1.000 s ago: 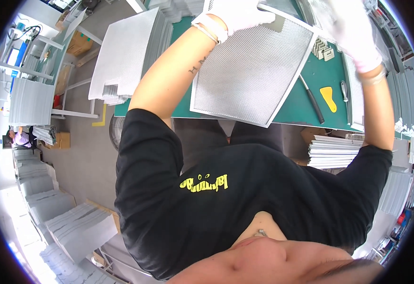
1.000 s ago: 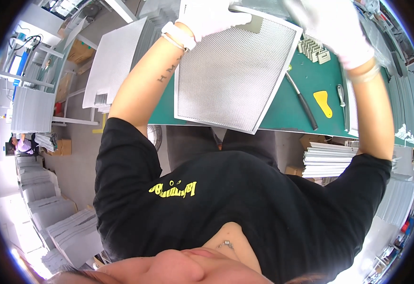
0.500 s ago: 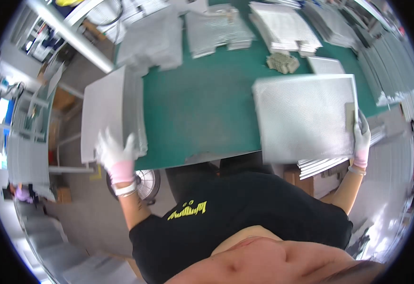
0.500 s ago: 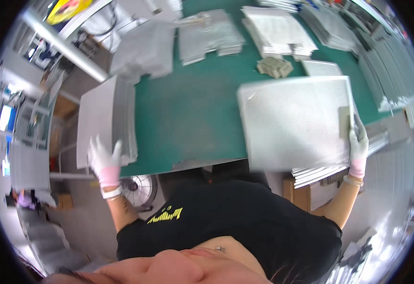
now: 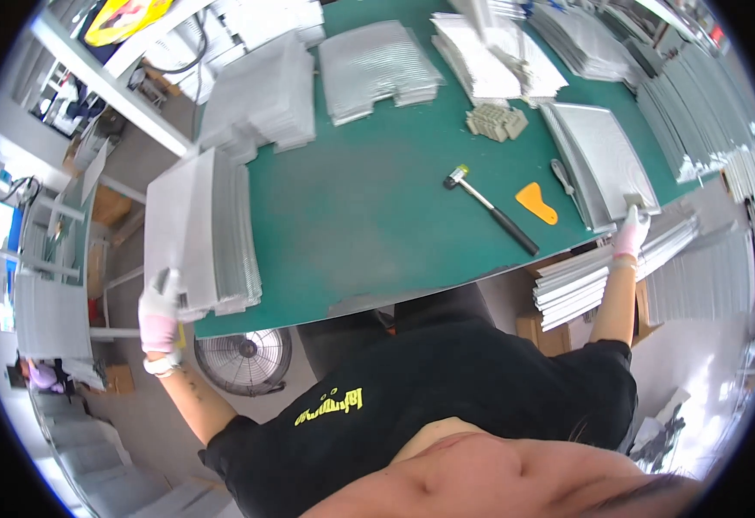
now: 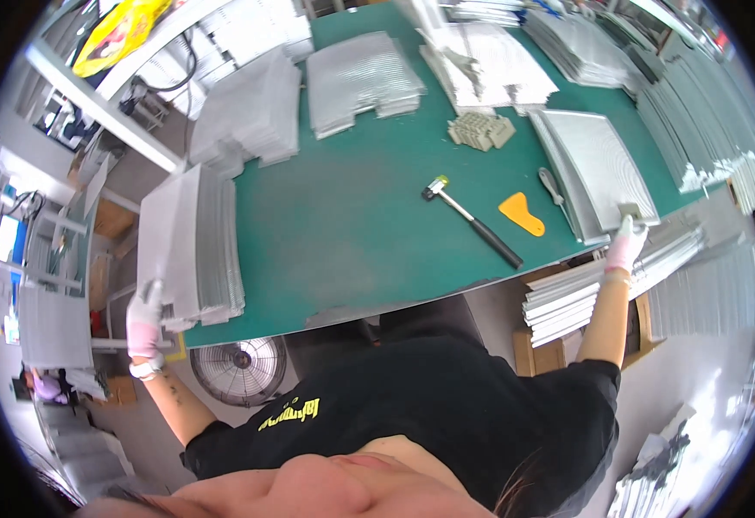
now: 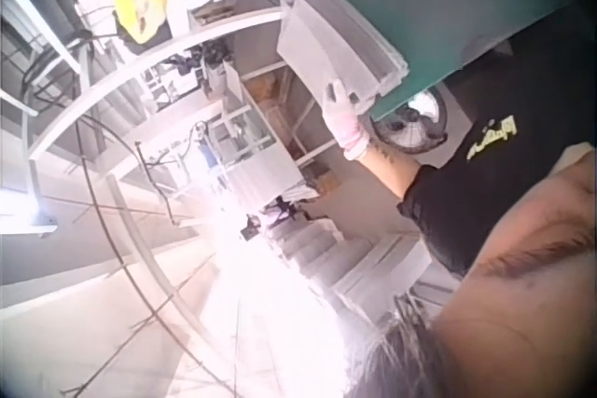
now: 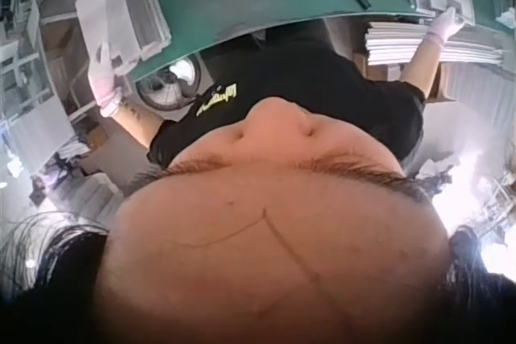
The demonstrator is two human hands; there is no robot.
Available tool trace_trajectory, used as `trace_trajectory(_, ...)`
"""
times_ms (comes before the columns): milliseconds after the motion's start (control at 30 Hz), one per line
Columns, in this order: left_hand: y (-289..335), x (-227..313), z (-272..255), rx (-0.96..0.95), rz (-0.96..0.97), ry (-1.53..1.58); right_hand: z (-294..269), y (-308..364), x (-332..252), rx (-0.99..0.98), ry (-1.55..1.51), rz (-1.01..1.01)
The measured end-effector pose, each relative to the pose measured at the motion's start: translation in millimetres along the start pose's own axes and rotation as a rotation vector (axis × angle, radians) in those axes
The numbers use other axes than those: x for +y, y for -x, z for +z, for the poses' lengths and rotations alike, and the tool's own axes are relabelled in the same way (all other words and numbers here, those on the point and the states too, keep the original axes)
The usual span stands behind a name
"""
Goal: Assembling industrial metal mesh filters by fitting metal frames and securing components using a hammer and power tool.
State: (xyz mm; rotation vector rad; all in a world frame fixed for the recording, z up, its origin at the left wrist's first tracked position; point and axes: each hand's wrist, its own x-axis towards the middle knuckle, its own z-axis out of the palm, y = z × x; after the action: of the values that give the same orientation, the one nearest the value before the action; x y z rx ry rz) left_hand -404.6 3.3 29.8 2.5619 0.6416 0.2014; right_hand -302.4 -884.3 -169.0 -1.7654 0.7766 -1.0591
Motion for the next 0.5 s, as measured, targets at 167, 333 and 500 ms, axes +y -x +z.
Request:
trace_trajectory(167, 18, 10, -88, 0.244, -0.107, 0.478, -41, -21, 4, -0.374, 0.419, 0.104)
trace_trajectory(333, 88, 109, -27, 0.387, 0.206, 0.353, -7, 75, -127, -0.273, 0.725, -0.29)
trace_trajectory(500, 112, 178, 100, 0.055, 0.577, -0.09, 97, 218, -222, -0.734, 0.007, -0.677)
